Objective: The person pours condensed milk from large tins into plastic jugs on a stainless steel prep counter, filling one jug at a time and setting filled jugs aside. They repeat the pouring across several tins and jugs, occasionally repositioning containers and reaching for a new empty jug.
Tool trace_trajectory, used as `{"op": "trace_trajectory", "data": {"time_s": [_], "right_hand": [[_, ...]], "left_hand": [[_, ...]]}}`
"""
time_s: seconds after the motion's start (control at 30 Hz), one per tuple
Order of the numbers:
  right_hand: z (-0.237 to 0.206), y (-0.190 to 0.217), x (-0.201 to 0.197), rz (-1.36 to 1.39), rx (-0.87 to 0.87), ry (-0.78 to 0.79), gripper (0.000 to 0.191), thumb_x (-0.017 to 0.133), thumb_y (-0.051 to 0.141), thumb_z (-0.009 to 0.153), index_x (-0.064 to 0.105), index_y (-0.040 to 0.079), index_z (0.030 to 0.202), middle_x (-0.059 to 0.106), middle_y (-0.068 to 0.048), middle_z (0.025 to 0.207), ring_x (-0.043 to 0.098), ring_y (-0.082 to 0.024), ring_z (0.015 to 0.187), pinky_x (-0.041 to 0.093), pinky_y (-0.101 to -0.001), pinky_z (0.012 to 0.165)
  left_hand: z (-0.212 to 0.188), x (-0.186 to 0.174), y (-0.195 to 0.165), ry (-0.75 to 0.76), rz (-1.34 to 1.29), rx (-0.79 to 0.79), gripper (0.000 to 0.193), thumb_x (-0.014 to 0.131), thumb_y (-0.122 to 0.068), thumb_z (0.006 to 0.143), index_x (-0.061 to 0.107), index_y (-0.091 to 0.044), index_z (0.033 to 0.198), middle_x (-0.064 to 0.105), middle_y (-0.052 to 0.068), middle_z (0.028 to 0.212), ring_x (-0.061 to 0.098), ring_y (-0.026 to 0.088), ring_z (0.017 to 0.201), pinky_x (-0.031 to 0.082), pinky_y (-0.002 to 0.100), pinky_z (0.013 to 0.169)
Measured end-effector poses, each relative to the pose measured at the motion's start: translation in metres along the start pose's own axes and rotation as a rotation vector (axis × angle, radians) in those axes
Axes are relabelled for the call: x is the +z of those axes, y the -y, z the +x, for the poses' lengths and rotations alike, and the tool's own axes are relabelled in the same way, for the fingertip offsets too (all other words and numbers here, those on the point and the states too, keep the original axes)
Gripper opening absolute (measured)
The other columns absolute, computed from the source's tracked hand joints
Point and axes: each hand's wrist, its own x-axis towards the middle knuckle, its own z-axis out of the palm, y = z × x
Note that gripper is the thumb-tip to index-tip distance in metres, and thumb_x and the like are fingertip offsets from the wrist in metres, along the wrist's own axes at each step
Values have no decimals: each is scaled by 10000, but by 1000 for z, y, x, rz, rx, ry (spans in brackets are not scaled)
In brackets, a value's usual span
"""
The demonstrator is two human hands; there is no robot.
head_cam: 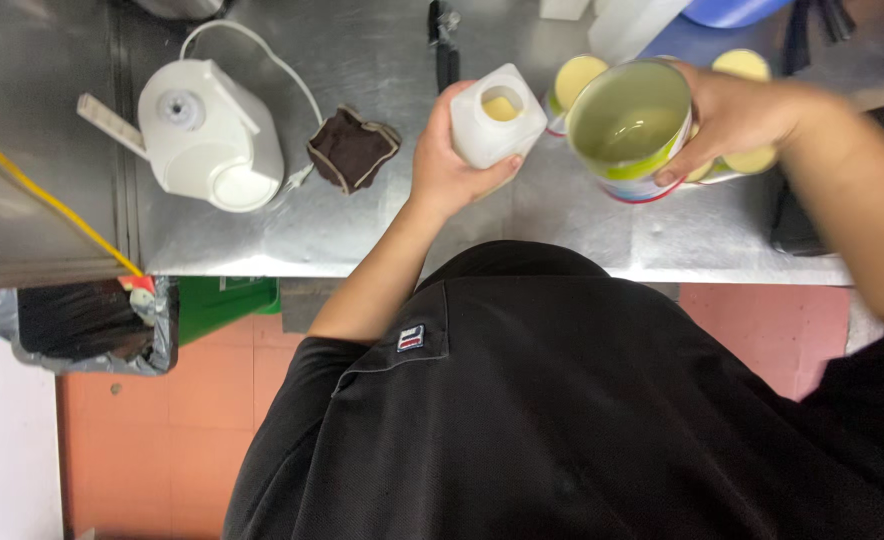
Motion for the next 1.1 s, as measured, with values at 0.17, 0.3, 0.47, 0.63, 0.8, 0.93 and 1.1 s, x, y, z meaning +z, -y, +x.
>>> {"op": "trace_trajectory", "data": {"time_s": [0.17, 0.3, 0.47, 0.63, 0.8, 0.93, 1.1], "right_hand": [[80, -59, 97, 399, -159, -272, 798, 822, 45, 758, 467, 71, 1473, 644, -43, 1344, 611, -163, 1232, 511, -359, 1048], [151, -59, 146, 268, -314, -597, 949, 965, 91, 686, 434, 38, 1471, 619, -102, 1377, 597, -218, 1283, 485, -381, 1094], [183, -56, 132, 435, -192, -920, 1071, 987, 185, 603, 374, 48, 1470, 626, -90, 1352, 617, -185, 1244, 554, -373, 1040], [163, -101, 110, 235, -344, -1019, 1126, 992, 168, 669, 270, 38, 1523, 520, -116, 1409, 517, -197, 1276, 463, -380, 1078], [58, -186, 119, 327, 389, -1710, 948, 961, 295, 747, 409, 6, 1461, 504, -137, 1333, 543, -244, 1109, 507, -389, 995], [-28, -233, 91, 214, 301, -1955, 1232, 1058, 240, 741, 161, -51, 1534, 332, -227, 1504, 381, -348, 1406, 318, -438, 1198], [-43, -241, 39, 123, 26, -1878, 1217, 1028, 136, 724, 166, -27, 1567, 326, -223, 1557, 376, -364, 1470, 311, -433, 1256]], "left_hand": [[-37, -28, 52, -127, -40, 13, 932, 957, -211, 759, 391, -52, 1481, 595, 116, 1384, 608, 226, 1305, 511, 385, 1126], [-70, -42, 68, -141, -27, -7, 902, 943, -173, 775, 387, -43, 1473, 576, 121, 1397, 602, 226, 1311, 503, 384, 1135], [-93, -32, 63, -139, -9, -105, 891, 938, -155, 762, 393, -24, 1455, 563, 112, 1360, 590, 210, 1276, 494, 372, 1112], [-95, -16, 53, -104, -26, -169, 872, 924, -151, 759, 400, -18, 1442, 548, 97, 1343, 577, 189, 1249, 490, 357, 1091], [-89, 11, 42, -56, -5, -206, 875, 937, -153, 725, 413, -17, 1413, 558, 93, 1315, 588, 188, 1222, 502, 359, 1073], [-79, 49, 40, 40, -69, -121, 891, 928, -147, 736, 390, -22, 1435, 539, 95, 1345, 572, 192, 1254, 492, 366, 1095], [-45, 94, 43, 79, -96, -13, 935, 935, -126, 751, 349, -30, 1473, 514, 95, 1365, 553, 196, 1283, 481, 372, 1115]]}}
